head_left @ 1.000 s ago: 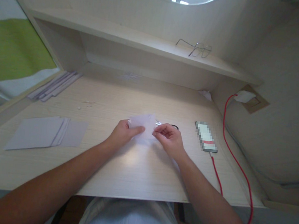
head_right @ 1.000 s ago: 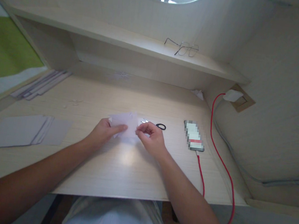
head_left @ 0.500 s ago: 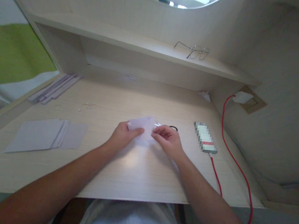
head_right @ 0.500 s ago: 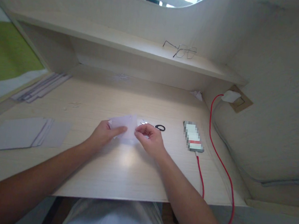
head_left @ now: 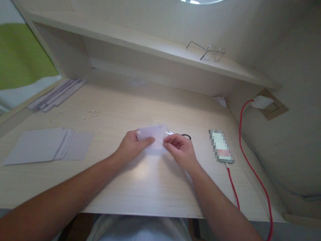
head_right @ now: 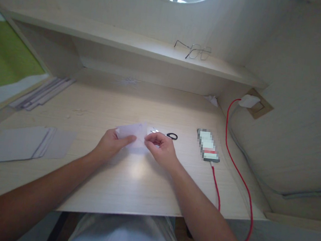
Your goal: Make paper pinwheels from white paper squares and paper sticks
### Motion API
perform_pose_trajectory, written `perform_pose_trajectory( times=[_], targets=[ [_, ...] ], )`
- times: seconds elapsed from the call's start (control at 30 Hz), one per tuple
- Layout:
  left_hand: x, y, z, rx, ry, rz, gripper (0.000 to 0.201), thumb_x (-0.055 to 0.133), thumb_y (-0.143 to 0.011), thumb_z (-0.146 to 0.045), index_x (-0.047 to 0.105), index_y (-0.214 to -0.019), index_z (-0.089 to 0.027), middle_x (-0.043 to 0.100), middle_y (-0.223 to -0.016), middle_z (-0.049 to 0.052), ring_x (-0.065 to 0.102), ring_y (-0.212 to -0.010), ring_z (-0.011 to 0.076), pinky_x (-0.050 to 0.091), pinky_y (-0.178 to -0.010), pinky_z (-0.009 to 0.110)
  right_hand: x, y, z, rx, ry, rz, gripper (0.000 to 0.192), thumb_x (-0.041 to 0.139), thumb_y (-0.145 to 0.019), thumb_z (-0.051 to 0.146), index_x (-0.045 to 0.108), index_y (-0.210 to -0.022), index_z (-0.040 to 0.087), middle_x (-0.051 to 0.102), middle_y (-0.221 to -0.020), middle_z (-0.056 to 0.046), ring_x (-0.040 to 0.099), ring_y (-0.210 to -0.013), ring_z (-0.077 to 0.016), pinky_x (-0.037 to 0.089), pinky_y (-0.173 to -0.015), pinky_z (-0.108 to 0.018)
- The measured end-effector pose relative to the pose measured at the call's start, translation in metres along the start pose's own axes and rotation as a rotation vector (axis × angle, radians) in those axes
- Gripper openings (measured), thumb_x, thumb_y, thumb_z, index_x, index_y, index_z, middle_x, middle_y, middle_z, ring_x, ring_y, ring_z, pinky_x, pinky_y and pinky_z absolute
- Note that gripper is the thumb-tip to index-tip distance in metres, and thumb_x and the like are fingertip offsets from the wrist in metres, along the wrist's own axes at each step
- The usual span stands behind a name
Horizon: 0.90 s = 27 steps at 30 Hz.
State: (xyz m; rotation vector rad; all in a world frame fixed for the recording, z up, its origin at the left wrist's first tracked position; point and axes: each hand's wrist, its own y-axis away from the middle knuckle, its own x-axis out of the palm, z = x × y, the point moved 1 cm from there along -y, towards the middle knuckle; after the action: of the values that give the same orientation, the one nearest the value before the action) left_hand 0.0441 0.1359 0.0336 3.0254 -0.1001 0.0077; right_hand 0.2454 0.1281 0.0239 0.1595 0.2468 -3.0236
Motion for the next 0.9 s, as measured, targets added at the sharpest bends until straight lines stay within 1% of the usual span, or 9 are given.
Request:
perform_pose_trajectory(
  times=[0.13,0.33,0.53,0.77,0.9],
  targets=[
    [-0.001,0.000,0.002,0.005,-0.004,0.013,0.032,0.084,-0.065,-0.039,0.077,-0.084,-0.015,0.077,-0.080,0.005,0.066,-0.069,0.0189,0.051,-0.067,0.029,-0.001,0.000,0.000,-0.003,0.040,0.000,0.013,0.080,-0.076,0.030,0.077,-0.086,0.022,0.076,-0.084,-0.004,0.069,-0.078,-0.0181,0.055,-0.078,-0.034],
    [-0.002,0.000,0.003,-0.008,-0.009,0.008,0.033,0.085,-0.065,-0.039,0.077,-0.085,-0.014,0.078,-0.083,0.005,0.067,-0.071,0.0190,0.051,-0.068,0.029,-0.001,0.000,-0.001,-0.034,0.068,0.018,0.010,0.078,-0.078,0.028,0.076,-0.085,0.021,0.075,-0.083,-0.004,0.069,-0.077,-0.0182,0.055,-0.076,-0.033],
    [-0.001,0.000,0.006,-0.009,0.011,0.037,0.032,0.083,-0.068,-0.040,0.077,-0.084,-0.013,0.077,-0.079,0.005,0.066,-0.068,0.0184,0.050,-0.067,0.029,0.000,0.000,-0.001,-0.070,0.082,0.042,0.008,0.076,-0.079,0.026,0.074,-0.084,0.020,0.075,-0.082,-0.003,0.068,-0.077,-0.0172,0.055,-0.077,-0.033],
    [0.000,0.000,0.010,-0.005,0.028,0.035,0.033,0.084,-0.069,-0.041,0.076,-0.086,-0.013,0.077,-0.080,0.006,0.066,-0.068,0.0185,0.050,-0.066,0.029,0.001,0.002,0.004,-0.036,0.073,0.031,0.011,0.077,-0.080,0.031,0.074,-0.085,0.021,0.075,-0.084,-0.003,0.067,-0.077,-0.0176,0.055,-0.077,-0.035],
    [0.000,0.000,0.011,0.010,0.029,0.031,0.033,0.084,-0.069,-0.040,0.076,-0.086,-0.013,0.076,-0.081,0.006,0.066,-0.069,0.0187,0.050,-0.067,0.029,0.000,0.003,0.002,-0.033,0.052,0.022,0.012,0.078,-0.080,0.030,0.073,-0.085,0.021,0.073,-0.082,-0.002,0.065,-0.076,-0.0167,0.054,-0.076,-0.034]
  ],
)
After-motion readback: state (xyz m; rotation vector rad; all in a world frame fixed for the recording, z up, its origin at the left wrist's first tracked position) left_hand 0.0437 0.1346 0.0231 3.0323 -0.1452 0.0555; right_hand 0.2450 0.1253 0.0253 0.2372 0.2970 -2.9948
